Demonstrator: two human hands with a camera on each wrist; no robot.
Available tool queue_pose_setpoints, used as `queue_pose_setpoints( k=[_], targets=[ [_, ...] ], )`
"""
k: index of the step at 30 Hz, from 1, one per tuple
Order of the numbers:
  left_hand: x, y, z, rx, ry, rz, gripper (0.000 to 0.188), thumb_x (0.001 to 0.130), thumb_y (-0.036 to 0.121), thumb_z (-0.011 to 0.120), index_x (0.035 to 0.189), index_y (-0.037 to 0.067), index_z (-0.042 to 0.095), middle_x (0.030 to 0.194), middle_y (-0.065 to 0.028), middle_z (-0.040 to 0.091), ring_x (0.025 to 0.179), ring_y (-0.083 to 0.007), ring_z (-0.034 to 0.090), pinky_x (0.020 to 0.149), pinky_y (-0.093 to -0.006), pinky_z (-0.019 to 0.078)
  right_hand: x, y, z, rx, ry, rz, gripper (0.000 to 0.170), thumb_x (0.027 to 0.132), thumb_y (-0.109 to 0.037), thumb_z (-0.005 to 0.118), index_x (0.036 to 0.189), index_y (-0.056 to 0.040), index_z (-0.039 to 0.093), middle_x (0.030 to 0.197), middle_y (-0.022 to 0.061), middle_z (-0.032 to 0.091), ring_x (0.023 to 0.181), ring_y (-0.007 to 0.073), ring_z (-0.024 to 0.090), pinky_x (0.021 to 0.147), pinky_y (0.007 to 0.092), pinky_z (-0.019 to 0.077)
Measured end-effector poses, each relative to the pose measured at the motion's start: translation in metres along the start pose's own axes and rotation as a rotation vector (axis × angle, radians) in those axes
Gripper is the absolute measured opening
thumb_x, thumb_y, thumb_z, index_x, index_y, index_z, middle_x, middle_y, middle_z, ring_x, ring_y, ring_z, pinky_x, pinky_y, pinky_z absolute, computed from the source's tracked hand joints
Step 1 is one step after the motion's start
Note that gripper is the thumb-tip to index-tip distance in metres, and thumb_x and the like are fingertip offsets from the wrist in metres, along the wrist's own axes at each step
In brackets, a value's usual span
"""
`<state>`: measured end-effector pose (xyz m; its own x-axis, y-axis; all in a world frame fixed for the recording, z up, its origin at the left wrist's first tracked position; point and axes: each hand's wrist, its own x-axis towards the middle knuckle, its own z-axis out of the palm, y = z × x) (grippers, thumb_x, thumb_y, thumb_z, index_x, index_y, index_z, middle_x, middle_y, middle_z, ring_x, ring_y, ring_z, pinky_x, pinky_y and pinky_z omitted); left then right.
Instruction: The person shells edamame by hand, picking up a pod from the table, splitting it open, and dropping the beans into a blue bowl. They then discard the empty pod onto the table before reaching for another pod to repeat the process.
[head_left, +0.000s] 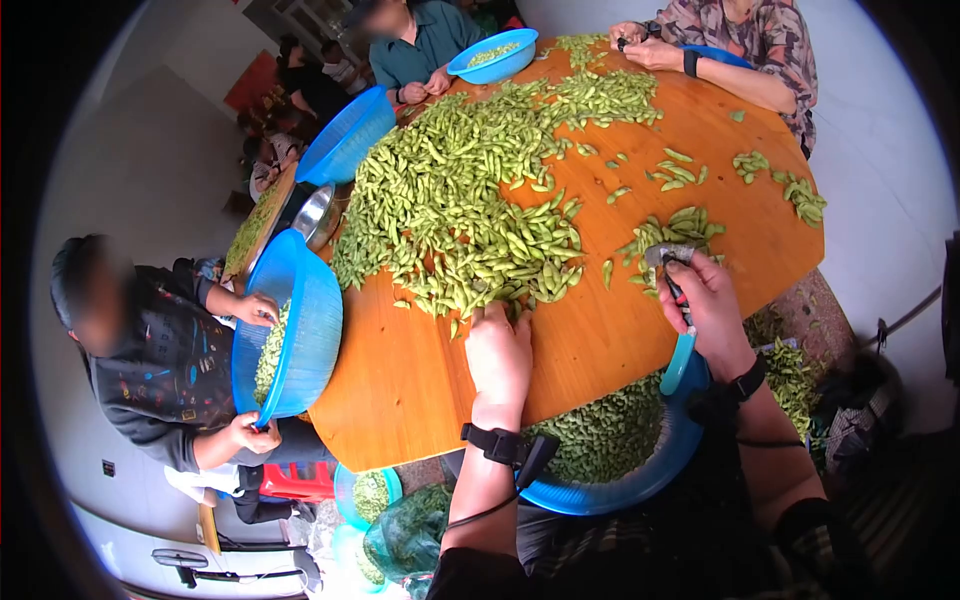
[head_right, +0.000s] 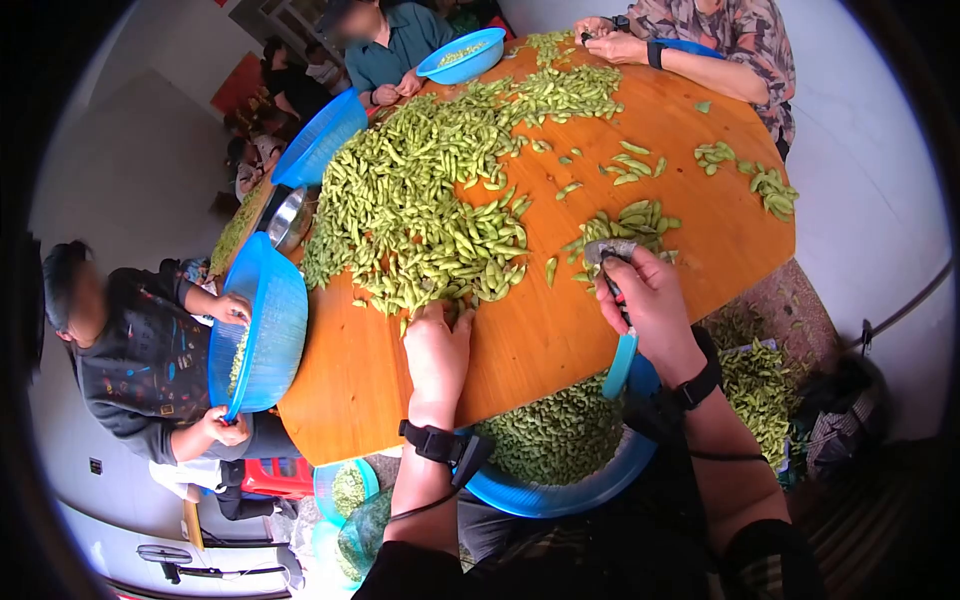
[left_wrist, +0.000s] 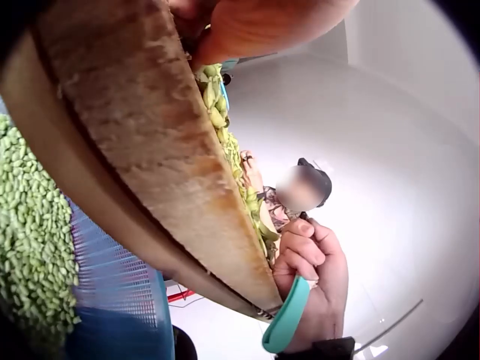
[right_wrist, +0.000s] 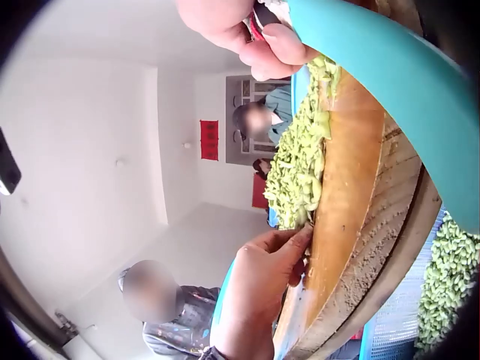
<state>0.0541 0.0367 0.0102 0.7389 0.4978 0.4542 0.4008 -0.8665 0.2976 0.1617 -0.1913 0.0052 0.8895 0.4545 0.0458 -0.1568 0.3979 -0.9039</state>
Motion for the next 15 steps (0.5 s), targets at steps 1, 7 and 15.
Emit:
queue_pose_setpoints(
  k=[1,7,15],
  targets=[
    [0.001,0.0,0.001,-0.054,-0.007,-0.006,0.015,0.079,0.013,0.072,0.086,0.001,0.066,0.083,-0.0188,0.066,0.076,-0.0356,0.064,0.069,-0.0421,0.0527,-0.001,-0.002,0.001,-0.006,-0.026,0.015,0.019,0.099,-0.01,0.045,0.108,0.001,0.058,0.072,0.0036,0.057,0.041,0.0076,0.041,0.038,0.0221,0.0303],
    [-0.015,0.008,-0.013,-0.175,0.003,0.083,0.009,0.08,0.007,0.07,0.087,0.001,0.066,0.083,-0.0189,0.064,0.074,-0.0363,0.063,0.067,-0.0418,0.0524,-0.008,0.0,0.012,-0.217,-0.159,0.077,0.022,0.098,-0.007,0.047,0.116,-0.0004,0.057,0.073,0.003,0.058,0.048,0.0057,0.048,0.042,0.0211,0.0378],
    [-0.033,0.001,-0.003,-0.141,-0.044,0.269,0.015,0.091,0.009,0.059,0.1,-0.003,0.055,0.088,-0.0184,0.062,0.074,-0.038,0.063,0.067,-0.0453,0.053,-0.016,0.018,0.058,-0.499,-0.389,0.16,0.014,0.095,-0.005,0.048,0.101,0.001,0.06,0.069,0.0037,0.06,0.049,0.0068,0.053,0.046,0.0236,0.0425]
  ],
)
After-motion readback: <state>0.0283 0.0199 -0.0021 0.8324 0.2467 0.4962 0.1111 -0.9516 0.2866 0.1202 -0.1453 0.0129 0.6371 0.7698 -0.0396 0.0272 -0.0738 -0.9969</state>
